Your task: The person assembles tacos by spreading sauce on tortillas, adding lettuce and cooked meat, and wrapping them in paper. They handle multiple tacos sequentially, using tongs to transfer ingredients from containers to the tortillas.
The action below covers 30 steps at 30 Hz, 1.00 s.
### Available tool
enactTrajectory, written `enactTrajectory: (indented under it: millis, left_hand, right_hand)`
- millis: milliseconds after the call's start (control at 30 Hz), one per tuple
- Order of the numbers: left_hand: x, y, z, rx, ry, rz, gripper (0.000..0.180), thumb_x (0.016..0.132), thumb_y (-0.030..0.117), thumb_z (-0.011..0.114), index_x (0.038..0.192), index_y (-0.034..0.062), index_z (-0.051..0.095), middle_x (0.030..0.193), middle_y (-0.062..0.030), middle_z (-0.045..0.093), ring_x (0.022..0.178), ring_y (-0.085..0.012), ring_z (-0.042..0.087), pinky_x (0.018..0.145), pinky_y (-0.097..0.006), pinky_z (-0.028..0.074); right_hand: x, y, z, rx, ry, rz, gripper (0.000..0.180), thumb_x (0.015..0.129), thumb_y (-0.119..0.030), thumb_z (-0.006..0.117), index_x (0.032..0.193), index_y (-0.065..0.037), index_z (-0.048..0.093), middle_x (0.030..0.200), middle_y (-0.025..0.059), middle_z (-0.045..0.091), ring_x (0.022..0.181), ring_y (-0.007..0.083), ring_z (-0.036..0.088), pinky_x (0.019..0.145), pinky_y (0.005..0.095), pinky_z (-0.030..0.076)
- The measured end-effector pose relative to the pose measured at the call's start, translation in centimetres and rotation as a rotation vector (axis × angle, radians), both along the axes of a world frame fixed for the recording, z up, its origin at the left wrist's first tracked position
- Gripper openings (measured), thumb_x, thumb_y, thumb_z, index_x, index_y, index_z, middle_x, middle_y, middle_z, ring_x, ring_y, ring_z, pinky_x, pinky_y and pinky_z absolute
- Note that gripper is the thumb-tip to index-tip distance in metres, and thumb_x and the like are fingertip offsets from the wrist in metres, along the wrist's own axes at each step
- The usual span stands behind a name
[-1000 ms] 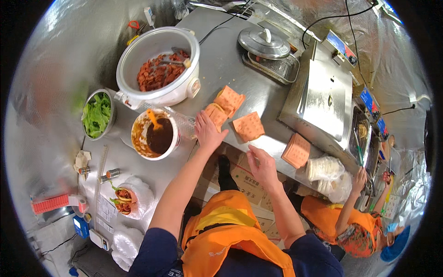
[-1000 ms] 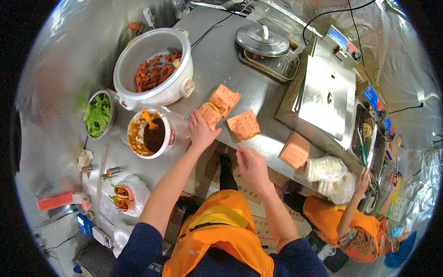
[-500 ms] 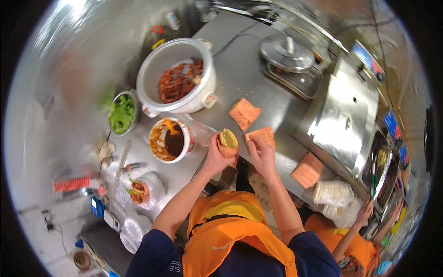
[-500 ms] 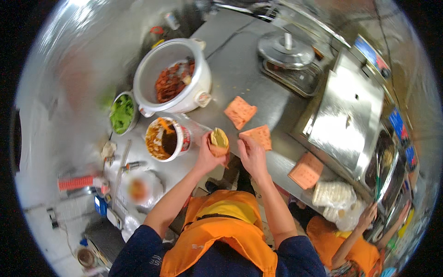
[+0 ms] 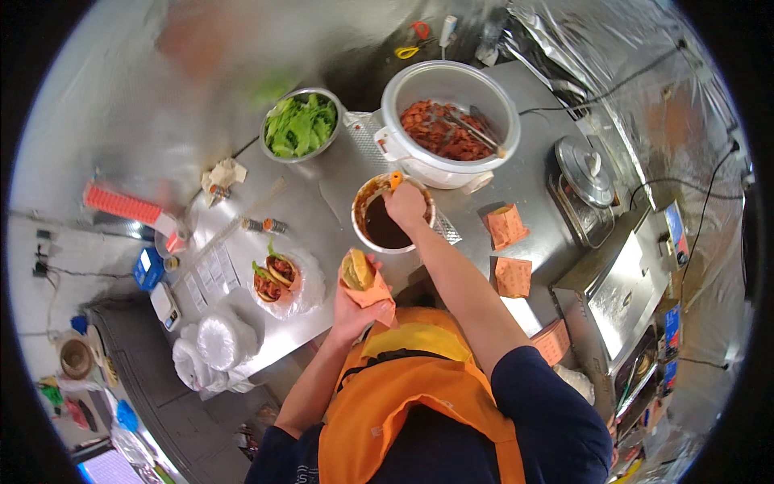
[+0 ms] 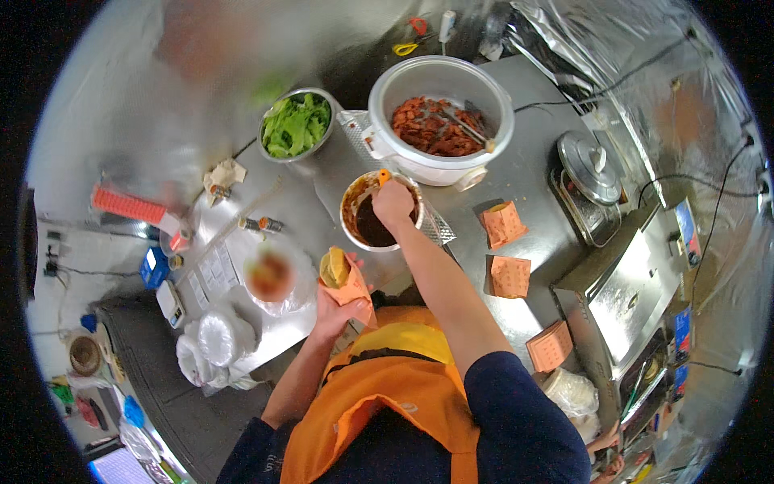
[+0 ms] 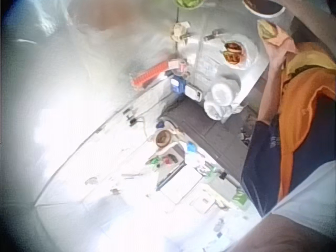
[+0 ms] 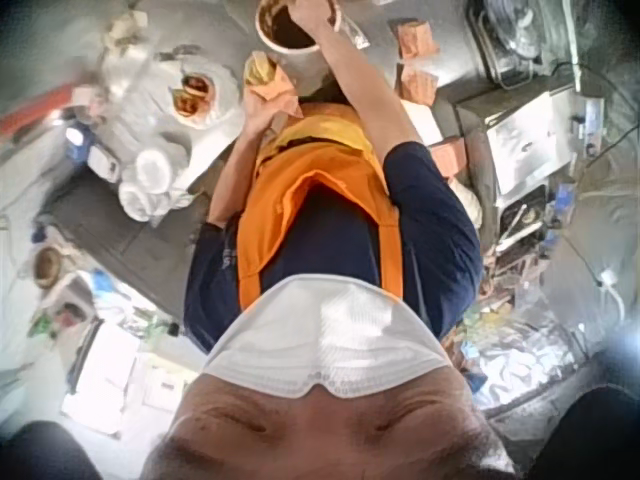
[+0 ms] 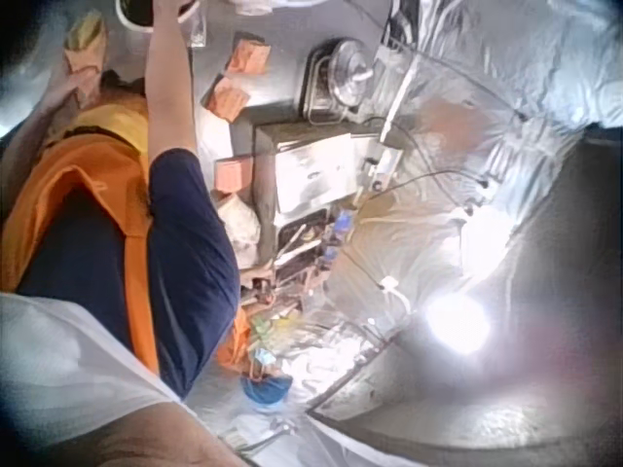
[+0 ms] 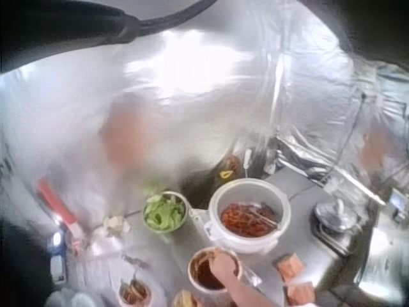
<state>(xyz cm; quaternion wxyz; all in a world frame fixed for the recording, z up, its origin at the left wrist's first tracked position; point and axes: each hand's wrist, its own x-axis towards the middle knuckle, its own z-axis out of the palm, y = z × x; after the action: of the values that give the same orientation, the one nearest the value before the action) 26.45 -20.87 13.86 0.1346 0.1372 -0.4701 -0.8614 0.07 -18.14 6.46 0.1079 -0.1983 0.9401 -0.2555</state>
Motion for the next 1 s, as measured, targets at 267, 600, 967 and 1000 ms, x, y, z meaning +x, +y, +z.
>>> enactTrajectory:
  millis: [267, 600, 967, 1000]
  left_hand:
    - [-0.7, -3.9, -2.0, -0.140, -0.063, -0.059, 0.119, 0.071, 0.011, 0.098, 0.163, 0.0045, 0.022, 0.143, -0.0078, 0.052, 0.130, -0.0191, 0.055, 0.112, -0.036, 0.047]
    - [-5.2, -7.3, -1.0, -0.609, -0.160, 0.045, 0.106, 0.071, 0.016, 0.096, 0.155, 0.0024, 0.033, 0.141, -0.0124, 0.056, 0.131, -0.0216, 0.057, 0.113, -0.037, 0.046]
    - [-9.4, -7.4, -1.4, -0.795, -0.078, 0.033, 0.108, 0.072, 0.003, 0.092, 0.158, 0.0031, 0.028, 0.146, -0.0156, 0.048, 0.133, -0.0255, 0.054, 0.111, -0.037, 0.049]
    - [-9.8, -7.3, -0.2, -0.924, -0.116, 0.021, 0.111, 0.067, -0.002, 0.091, 0.158, 0.0031, 0.027, 0.146, -0.0154, 0.046, 0.133, -0.0261, 0.054, 0.109, -0.038, 0.051]
  right_hand:
    - [0.5, 1.0, -2.7, -0.074, -0.090, 0.174, 0.042, 0.091, -0.037, 0.073, 0.089, 0.005, 0.074, 0.080, 0.0247, 0.073, 0.077, 0.0402, 0.074, 0.073, 0.0489, 0.060]
    - [0.5, 8.4, 6.5, -0.892, -0.485, -0.259, 0.029, 0.104, -0.027, 0.071, 0.094, 0.000, 0.073, 0.072, 0.0035, 0.068, 0.057, 0.0097, 0.063, 0.051, 0.0254, 0.050]
    - [4.6, 6.0, 16.2, -0.897, -0.369, 0.191, 0.013, 0.102, -0.013, 0.071, 0.101, -0.001, 0.073, 0.070, 0.0010, 0.068, 0.057, 0.0064, 0.062, 0.052, 0.0232, 0.050]
    - [4.5, 5.2, 15.8, -0.821, -0.210, 0.329, 0.012, 0.102, -0.012, 0.071, 0.100, -0.001, 0.073, 0.070, 0.0035, 0.069, 0.056, 0.0083, 0.063, 0.052, 0.0247, 0.049]
